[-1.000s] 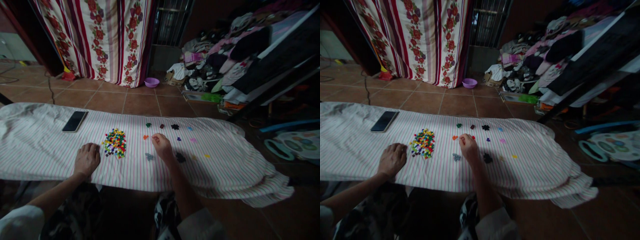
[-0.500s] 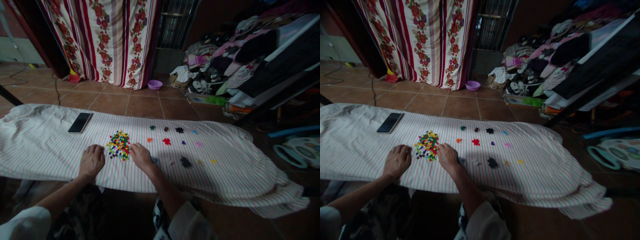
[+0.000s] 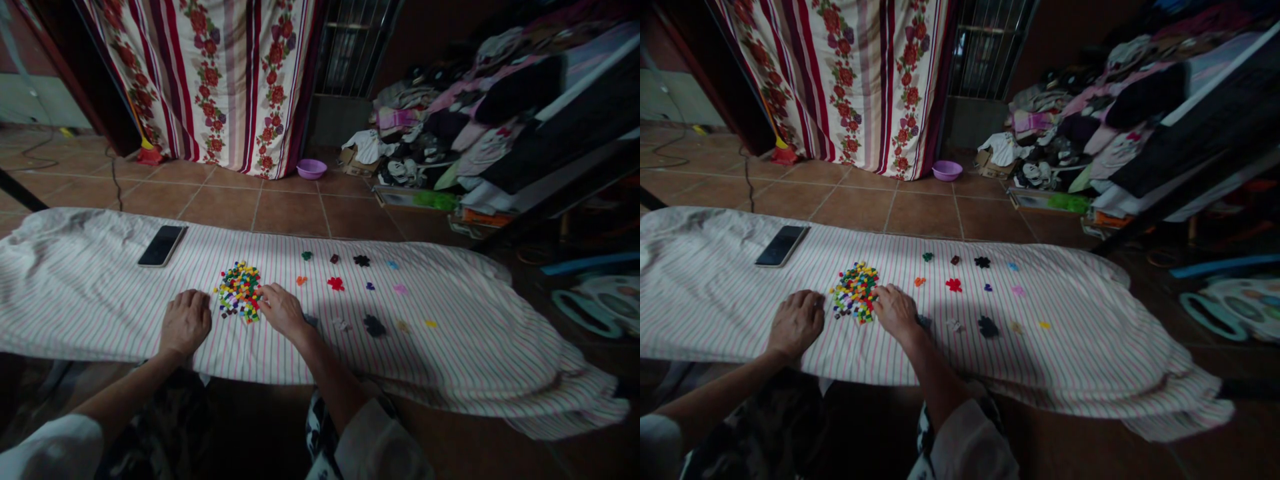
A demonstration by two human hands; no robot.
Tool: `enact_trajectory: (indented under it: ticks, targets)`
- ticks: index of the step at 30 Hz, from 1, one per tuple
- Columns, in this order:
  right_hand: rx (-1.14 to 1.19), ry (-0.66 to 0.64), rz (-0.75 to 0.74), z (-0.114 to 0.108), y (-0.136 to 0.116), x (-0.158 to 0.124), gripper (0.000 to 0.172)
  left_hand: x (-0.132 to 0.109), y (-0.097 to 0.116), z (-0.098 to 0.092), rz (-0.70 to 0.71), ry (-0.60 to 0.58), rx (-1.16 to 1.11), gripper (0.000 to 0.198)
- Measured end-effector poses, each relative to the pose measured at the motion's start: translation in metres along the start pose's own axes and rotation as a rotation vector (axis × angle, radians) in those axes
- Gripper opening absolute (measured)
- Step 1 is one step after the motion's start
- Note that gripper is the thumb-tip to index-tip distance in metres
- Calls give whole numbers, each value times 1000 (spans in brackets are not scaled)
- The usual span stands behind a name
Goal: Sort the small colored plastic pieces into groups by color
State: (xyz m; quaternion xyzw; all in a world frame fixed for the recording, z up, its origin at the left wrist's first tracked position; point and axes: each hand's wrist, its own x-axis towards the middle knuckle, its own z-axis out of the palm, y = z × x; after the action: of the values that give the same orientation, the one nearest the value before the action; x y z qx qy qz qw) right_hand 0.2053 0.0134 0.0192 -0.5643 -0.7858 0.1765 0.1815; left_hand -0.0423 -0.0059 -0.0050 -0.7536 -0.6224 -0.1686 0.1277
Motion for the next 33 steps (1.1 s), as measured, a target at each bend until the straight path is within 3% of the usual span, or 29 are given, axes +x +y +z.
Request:
enact_trajectory:
  ticks: [14, 33]
  targets:
    - [-24, 1, 70, 1, -2, 3, 26, 0, -1, 0, 7, 12, -3, 21]
    - [11, 32, 84, -1, -3, 3, 12, -1, -2, 2, 31, 19, 20, 23]
